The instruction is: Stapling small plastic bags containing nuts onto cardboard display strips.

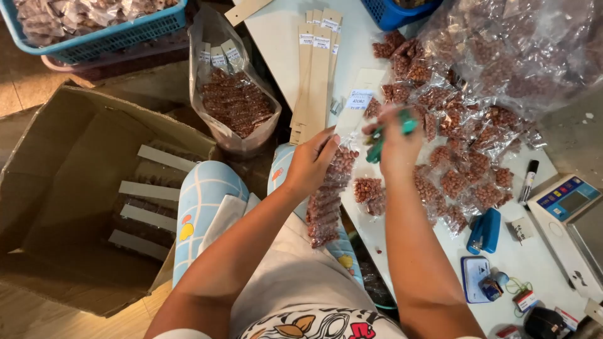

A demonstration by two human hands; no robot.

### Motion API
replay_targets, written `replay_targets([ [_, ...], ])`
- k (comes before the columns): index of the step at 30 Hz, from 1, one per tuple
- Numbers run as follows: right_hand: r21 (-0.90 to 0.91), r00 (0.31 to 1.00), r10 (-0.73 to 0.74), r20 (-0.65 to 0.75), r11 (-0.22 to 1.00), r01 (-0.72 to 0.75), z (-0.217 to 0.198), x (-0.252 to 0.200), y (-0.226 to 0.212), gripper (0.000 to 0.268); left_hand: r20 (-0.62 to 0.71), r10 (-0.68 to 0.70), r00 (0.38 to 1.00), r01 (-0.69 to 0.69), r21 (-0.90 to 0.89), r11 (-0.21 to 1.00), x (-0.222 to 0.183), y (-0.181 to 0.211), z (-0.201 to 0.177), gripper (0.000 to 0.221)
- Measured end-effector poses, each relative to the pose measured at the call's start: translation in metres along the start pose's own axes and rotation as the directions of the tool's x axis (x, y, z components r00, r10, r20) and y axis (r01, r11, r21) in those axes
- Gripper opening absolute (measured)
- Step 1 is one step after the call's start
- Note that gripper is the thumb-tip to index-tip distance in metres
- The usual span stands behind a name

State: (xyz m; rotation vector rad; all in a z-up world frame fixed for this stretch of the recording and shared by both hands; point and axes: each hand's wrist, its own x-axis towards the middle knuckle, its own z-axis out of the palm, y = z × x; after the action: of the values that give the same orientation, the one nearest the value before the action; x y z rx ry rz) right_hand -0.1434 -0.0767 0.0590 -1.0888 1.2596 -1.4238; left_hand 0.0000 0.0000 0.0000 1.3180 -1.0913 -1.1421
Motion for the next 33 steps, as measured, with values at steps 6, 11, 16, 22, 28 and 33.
replay_targets([
  [6,0.298,0.966,0.227,-0.121,0.937,-0.183,0.024,0.009,-0.021,0.055,0.017,0.023,1.0,-0.023,0.021,1.0,-0.018,0.07,-0.004,0.044],
  [11,0.271,0.978,0.184,-0.098,0.95,-0.152,0.029,0.012,-0.018,0.056,0.01,0.03,0.999,-0.03,0.017,0.999,-0.016,0.057,-0.003,0.044],
  [16,0.149,0.987,0.081,-0.136,0.987,-0.061,0.038,0.011,-0.021,0.055,-0.026,0.022,0.999,-0.022,0.027,0.999,-0.013,0.046,-0.006,0.045],
  [22,0.277,0.962,0.233,-0.14,0.942,-0.188,0.044,0.018,0.004,0.057,0.02,0.078,0.997,-0.08,0.081,0.994,-0.015,0.037,-0.005,0.044],
  [28,0.453,0.955,0.296,0.034,0.847,-0.279,0.034,0.022,-0.001,0.05,0.013,0.129,0.992,-0.13,0.087,0.988,-0.011,0.034,0.001,0.048],
  [33,0.661,0.868,0.496,-0.007,0.654,-0.368,-0.016,0.04,0.005,0.017,-0.136,-0.342,0.93,0.3,-0.259,0.918,0.037,-0.019,0.003,0.04],
])
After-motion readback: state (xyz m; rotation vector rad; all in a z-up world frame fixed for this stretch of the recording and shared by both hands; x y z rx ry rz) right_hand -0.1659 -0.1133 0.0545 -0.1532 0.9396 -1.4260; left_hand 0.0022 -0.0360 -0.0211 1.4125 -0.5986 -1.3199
